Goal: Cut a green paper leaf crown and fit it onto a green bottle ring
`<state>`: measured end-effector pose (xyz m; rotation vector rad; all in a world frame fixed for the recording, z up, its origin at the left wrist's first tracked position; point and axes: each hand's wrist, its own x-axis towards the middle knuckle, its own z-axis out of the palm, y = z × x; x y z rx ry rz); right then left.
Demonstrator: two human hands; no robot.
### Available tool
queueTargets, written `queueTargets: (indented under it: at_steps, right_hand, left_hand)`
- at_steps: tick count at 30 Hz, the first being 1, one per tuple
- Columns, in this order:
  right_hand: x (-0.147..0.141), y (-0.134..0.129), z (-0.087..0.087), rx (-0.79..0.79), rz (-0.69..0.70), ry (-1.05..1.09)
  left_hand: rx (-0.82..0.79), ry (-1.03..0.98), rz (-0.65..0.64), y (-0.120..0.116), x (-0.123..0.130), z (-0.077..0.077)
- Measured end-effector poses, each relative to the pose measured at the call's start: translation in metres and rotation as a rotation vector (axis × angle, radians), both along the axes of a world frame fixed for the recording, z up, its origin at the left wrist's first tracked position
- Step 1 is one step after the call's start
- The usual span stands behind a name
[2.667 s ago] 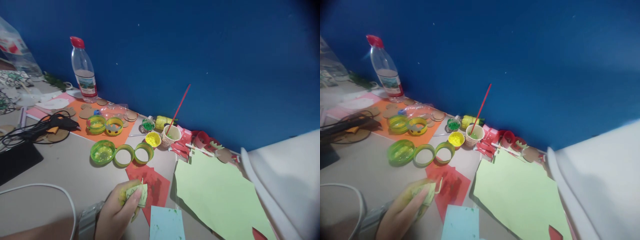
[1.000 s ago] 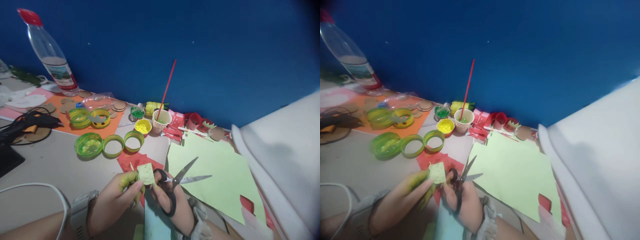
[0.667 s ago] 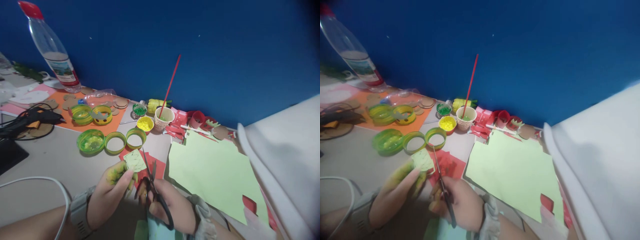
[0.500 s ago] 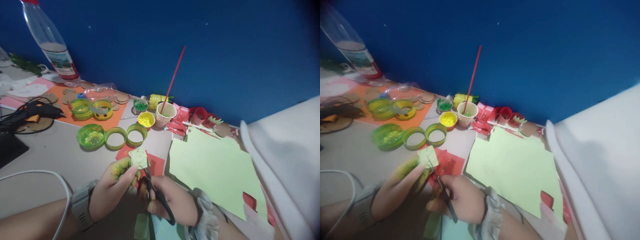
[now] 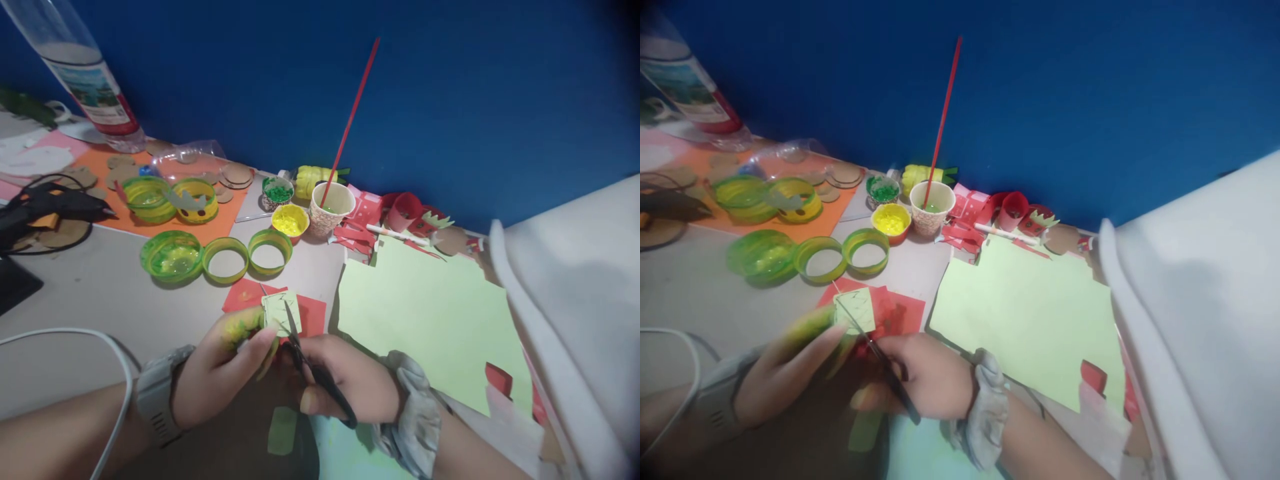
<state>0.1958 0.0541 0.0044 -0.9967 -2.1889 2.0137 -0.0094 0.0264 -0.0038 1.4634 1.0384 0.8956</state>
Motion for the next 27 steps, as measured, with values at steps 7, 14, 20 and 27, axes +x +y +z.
queueTargets:
  at_steps: [7, 14, 20, 27]
  right_hand:
    - [0.0008, 0.0004, 0.0, 0.014, 0.037, 0.038]
    - [0.0002, 0.0009, 0.0022, 0.027, 0.05, 0.071]
    - [-0.0006, 0.0026, 0.0027, 0.038, 0.071, 0.135]
    - [-0.0004, 0.0037, 0.0033, 0.012, 0.066, 0.159]
  left_hand:
    - [-0.043, -0.028, -0.024, -0.0012, 0.0001, -0.0003]
    - [-0.064, -0.033, -0.048, -0.001, -0.0011, -0.0006]
    - [-0.053, -0.033, -0.053, -0.002, -0.0015, -0.0012]
    - [-0.076, -0.072, -0.042, -0.0027, 0.0001, 0.0013]
